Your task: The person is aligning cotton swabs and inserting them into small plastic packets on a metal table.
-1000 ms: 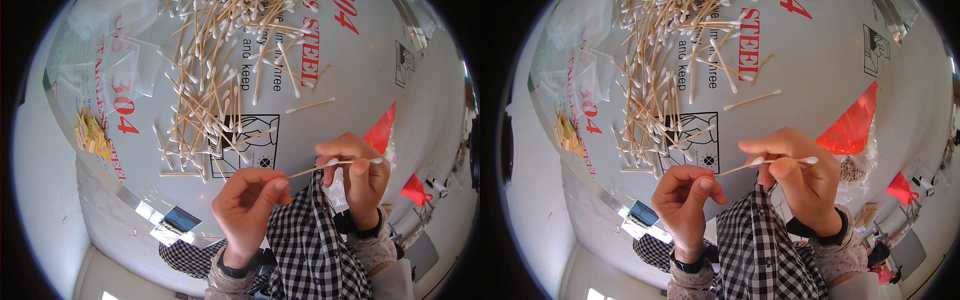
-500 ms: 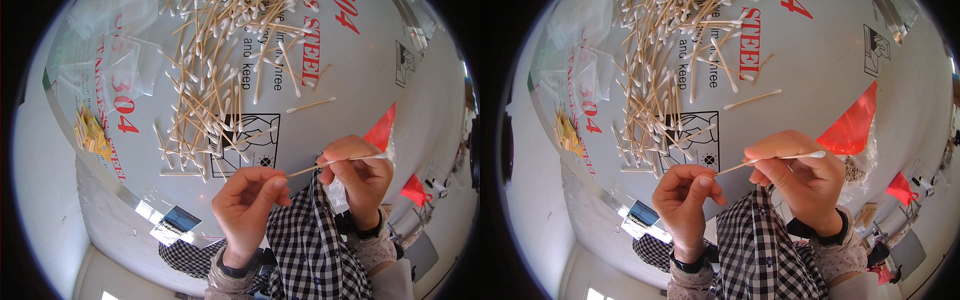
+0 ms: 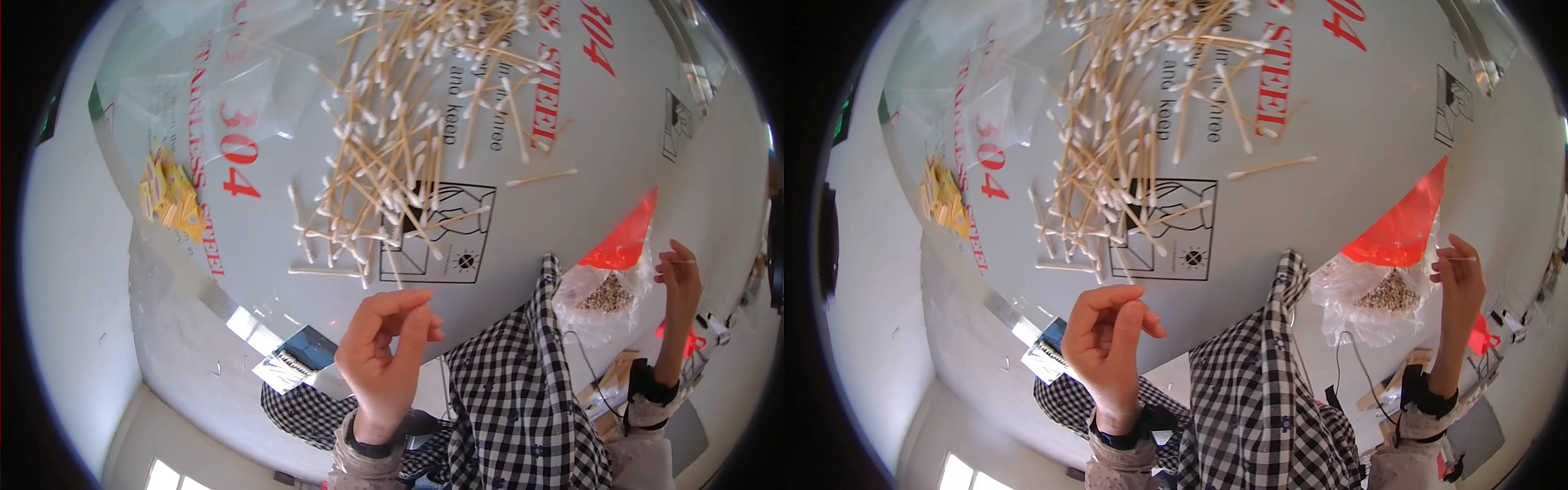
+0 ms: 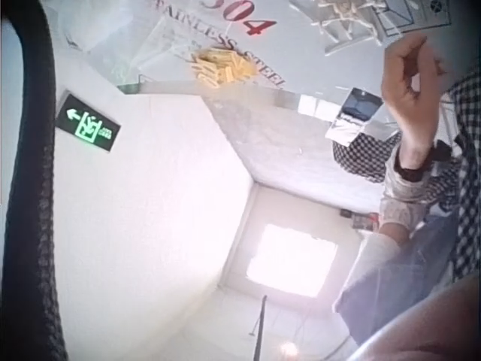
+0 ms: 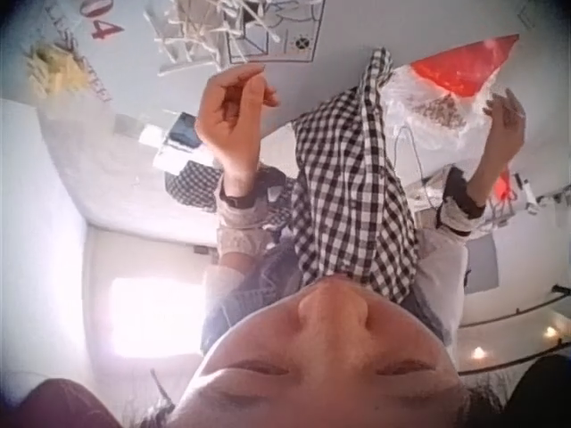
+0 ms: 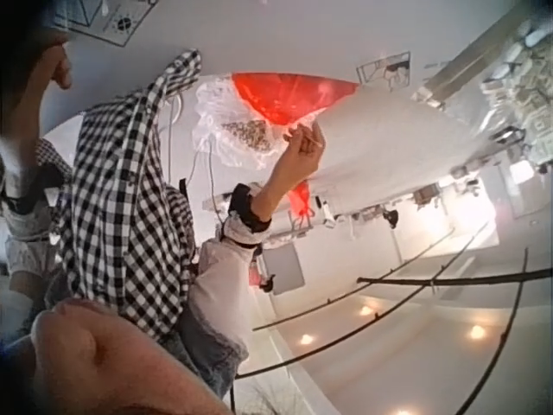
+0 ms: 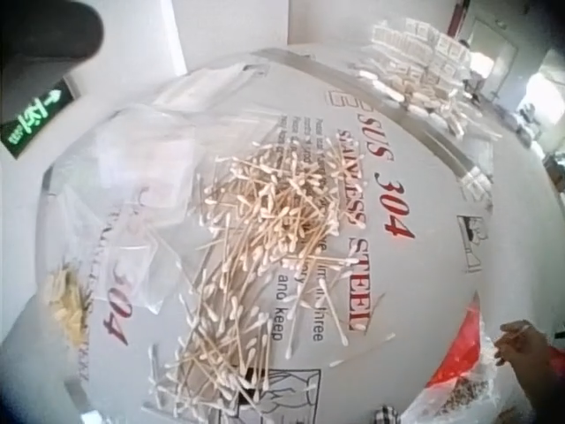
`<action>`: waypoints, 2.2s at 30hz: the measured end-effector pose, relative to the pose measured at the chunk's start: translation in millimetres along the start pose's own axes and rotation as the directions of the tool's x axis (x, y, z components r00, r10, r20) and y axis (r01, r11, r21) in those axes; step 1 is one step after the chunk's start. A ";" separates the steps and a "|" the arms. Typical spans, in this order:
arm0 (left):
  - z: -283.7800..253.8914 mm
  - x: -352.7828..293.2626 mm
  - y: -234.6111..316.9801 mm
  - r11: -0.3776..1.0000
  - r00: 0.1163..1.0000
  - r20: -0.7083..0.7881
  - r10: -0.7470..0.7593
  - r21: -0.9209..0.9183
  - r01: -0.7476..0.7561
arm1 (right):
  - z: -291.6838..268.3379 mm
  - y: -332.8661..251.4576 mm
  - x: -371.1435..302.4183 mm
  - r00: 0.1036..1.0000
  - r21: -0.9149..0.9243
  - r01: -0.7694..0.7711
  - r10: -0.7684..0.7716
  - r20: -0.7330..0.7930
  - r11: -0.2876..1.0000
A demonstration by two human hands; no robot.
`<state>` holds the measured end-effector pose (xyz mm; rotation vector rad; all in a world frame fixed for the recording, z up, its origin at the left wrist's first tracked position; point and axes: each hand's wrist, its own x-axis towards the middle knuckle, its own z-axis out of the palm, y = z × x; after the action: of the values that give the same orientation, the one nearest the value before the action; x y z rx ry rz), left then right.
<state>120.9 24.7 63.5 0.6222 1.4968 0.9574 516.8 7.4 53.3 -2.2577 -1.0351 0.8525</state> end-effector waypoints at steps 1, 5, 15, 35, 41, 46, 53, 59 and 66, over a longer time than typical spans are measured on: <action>-5.4 -2.2 -2.7 0.998 0.997 -0.058 0.050 0.025 -0.049 | 6.7 -6.7 -2.1 0.997 -0.006 0.075 -0.076 -0.026 0.997; -30.8 -8.7 -13.4 0.963 0.960 -0.162 0.226 0.183 -0.196 | 66.9 -74.9 -28.9 0.906 -0.178 0.422 -0.412 0.092 0.889; -69.6 -32.1 -12.0 0.843 0.929 -0.074 0.363 0.451 -0.293 | 193.3 -179.8 -44.3 0.255 0.026 0.947 -0.801 0.542 0.319; -52.3 -0.1 -10.2 0.541 0.863 0.384 0.328 0.673 -0.505 | 209.3 -187.8 -35.7 0.332 0.106 0.876 -0.747 0.576 0.471; -30.6 15.8 -11.1 0.558 0.797 0.361 0.485 0.574 -0.599 | 208.3 -196.3 -31.4 0.250 0.076 0.939 -0.816 0.522 0.336; -51.3 13.6 -16.2 0.590 0.700 0.489 0.520 0.387 -0.708 | 190.8 -185.7 -49.6 0.312 0.090 0.880 -0.709 0.632 0.467; -83.2 31.7 -8.2 0.477 0.745 0.218 0.630 0.648 -0.593 | 216.1 -184.7 -54.2 0.272 0.076 0.919 -0.763 0.587 0.386; -96.5 37.0 -1.4 0.464 0.758 0.142 0.636 0.715 -0.524 | 236.9 -214.2 -50.9 0.277 0.139 0.906 -0.808 0.521 0.400; -95.4 39.4 -1.1 0.501 0.799 0.104 0.592 0.728 -0.467 | 256.0 -244.7 -76.4 0.250 0.090 0.918 -0.738 0.627 0.387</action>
<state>21.4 36.4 38.3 1.7287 1.8789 0.8370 178.3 135.7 68.4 -1.1233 -2.5116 0.8780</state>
